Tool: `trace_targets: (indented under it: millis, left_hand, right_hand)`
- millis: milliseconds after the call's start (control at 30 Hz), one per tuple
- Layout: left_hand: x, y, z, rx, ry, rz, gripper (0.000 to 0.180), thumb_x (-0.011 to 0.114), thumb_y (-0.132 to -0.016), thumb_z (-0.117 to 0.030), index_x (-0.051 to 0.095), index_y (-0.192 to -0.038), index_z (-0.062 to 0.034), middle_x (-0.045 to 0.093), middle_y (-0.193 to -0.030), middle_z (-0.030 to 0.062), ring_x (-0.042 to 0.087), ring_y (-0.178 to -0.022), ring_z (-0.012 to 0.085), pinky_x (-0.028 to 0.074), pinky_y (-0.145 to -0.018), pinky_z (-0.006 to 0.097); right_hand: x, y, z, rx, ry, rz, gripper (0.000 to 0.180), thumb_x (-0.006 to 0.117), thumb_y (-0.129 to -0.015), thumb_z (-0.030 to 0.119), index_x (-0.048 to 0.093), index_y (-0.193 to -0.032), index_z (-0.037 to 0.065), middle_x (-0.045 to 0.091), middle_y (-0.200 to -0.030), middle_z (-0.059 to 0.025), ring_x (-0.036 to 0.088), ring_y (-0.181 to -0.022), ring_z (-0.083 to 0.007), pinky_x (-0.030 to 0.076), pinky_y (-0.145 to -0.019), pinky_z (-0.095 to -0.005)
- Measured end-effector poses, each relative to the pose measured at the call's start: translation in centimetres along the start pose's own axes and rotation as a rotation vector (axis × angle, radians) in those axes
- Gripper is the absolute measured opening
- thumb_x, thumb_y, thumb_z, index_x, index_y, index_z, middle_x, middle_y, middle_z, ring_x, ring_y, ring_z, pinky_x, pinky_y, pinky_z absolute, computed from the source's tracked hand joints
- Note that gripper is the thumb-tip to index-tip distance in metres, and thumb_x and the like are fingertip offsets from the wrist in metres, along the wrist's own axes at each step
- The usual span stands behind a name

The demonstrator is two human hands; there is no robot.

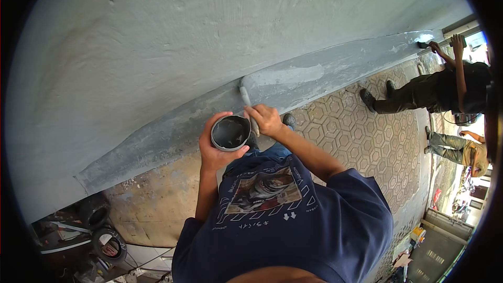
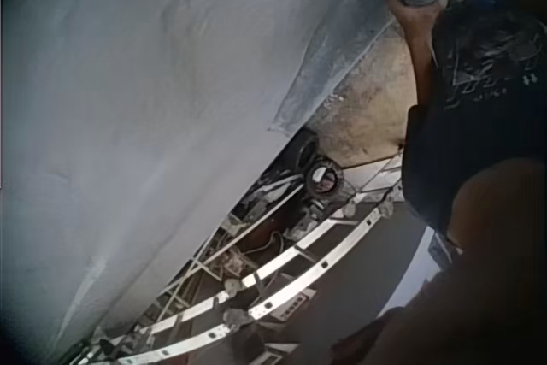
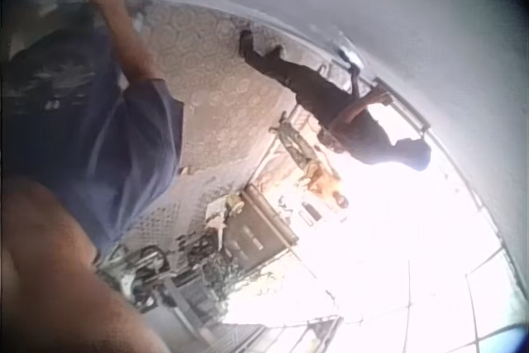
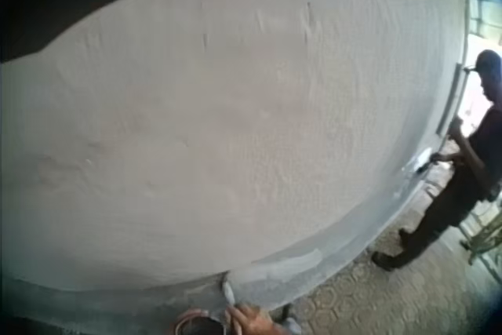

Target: The person paints the lower portion of an exterior wall using a paint brush and paint from a paint container.

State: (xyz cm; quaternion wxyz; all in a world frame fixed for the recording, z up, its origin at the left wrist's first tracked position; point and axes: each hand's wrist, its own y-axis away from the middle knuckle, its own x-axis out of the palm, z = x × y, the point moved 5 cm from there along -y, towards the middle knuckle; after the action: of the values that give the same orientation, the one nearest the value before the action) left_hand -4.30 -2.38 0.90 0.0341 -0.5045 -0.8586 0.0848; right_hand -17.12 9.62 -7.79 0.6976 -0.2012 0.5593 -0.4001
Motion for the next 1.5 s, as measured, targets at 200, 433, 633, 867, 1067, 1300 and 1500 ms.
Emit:
trace_targets:
  millis: [200,433,633,867,1067,1300,1500]
  left_hand:
    - [1.0,-0.7,-0.8,0.096,-0.03,-0.007,0.081,0.092,-0.056,-0.016,0.054,-0.126,0.0008,0.065,-0.114,0.0117,0.066,-0.101,0.0191,0.052,-0.089,0.031]
    - [2.6,-1.8,-0.7,0.052,0.014,0.042,0.082,0.093,-0.055,-0.016,0.055,-0.125,0.001,0.064,-0.118,0.0124,0.065,-0.104,0.0199,0.051,-0.09,0.031]
    - [3.8,-1.8,-1.3,0.047,-0.008,0.078,0.084,0.091,-0.051,-0.013,0.054,-0.125,0.0015,0.061,-0.124,0.0114,0.062,-0.105,0.0167,0.05,-0.091,0.031]
    - [4.1,-1.6,-1.5,0.038,-0.038,0.091,0.086,0.091,-0.051,-0.013,0.053,-0.126,0.0012,0.061,-0.124,0.0111,0.062,-0.104,0.0155,0.05,-0.091,0.03]
    - [4.2,-1.8,-1.4,0.049,0.01,0.081,0.084,0.093,-0.053,-0.019,0.055,-0.125,0.0001,0.063,-0.12,0.0127,0.064,-0.106,0.0204,0.05,-0.092,0.033]
    - [4.2,-1.7,-1.7,0.099,-0.023,0.095,0.083,0.093,-0.053,-0.018,0.056,-0.125,0.0008,0.064,-0.118,0.0123,0.065,-0.104,0.0201,0.051,-0.09,0.032]
    - [5.6,-2.5,-1.9,0.1,-0.013,0.15,0.087,0.091,-0.051,-0.012,0.052,-0.127,0.0016,0.061,-0.123,0.012,0.063,-0.103,0.0166,0.05,-0.09,0.031]
  right_hand:
    - [-1.9,-1.5,-0.7,-0.011,-0.327,0.11,0.026,0.072,-0.074,0.004,0.066,-0.099,0.004,0.058,-0.067,-0.0059,0.06,-0.054,-0.0234,0.05,-0.048,-0.0352]
    - [-11.6,0.7,-12.9,0.322,-0.142,0.084,0.014,0.068,-0.084,0.005,0.068,-0.097,0.002,0.067,-0.073,-0.0168,0.067,-0.06,-0.0294,0.054,-0.054,-0.0368]
    - [-18.8,3.2,-22.3,0.44,0.433,-0.027,0.018,0.065,-0.088,0.007,0.067,-0.104,0.0,0.067,-0.077,-0.0194,0.066,-0.063,-0.0369,0.052,-0.054,-0.0408]
    - [-10.5,1.9,-14.0,0.31,0.104,-0.128,0.025,0.068,-0.084,0.005,0.065,-0.107,-0.002,0.063,-0.072,-0.0181,0.063,-0.056,-0.033,0.051,-0.051,-0.0411]
    - [-3.3,0.3,-2.5,0.195,-0.305,0.009,0.031,0.068,-0.082,0.003,0.063,-0.112,-0.001,0.062,-0.071,-0.0146,0.061,-0.056,-0.0297,0.051,-0.052,-0.04]
    - [-8.4,2.5,-10.4,0.415,-0.294,0.069,0.02,0.068,-0.085,0.007,0.069,-0.103,-0.002,0.07,-0.084,-0.0196,0.07,-0.071,-0.0317,0.056,-0.063,-0.0367]
    - [-18.5,5.0,-21.9,0.548,0.107,-0.154,0.018,0.067,-0.087,0.009,0.069,-0.102,-0.001,0.069,-0.084,-0.0218,0.07,-0.073,-0.0349,0.055,-0.064,-0.0377]
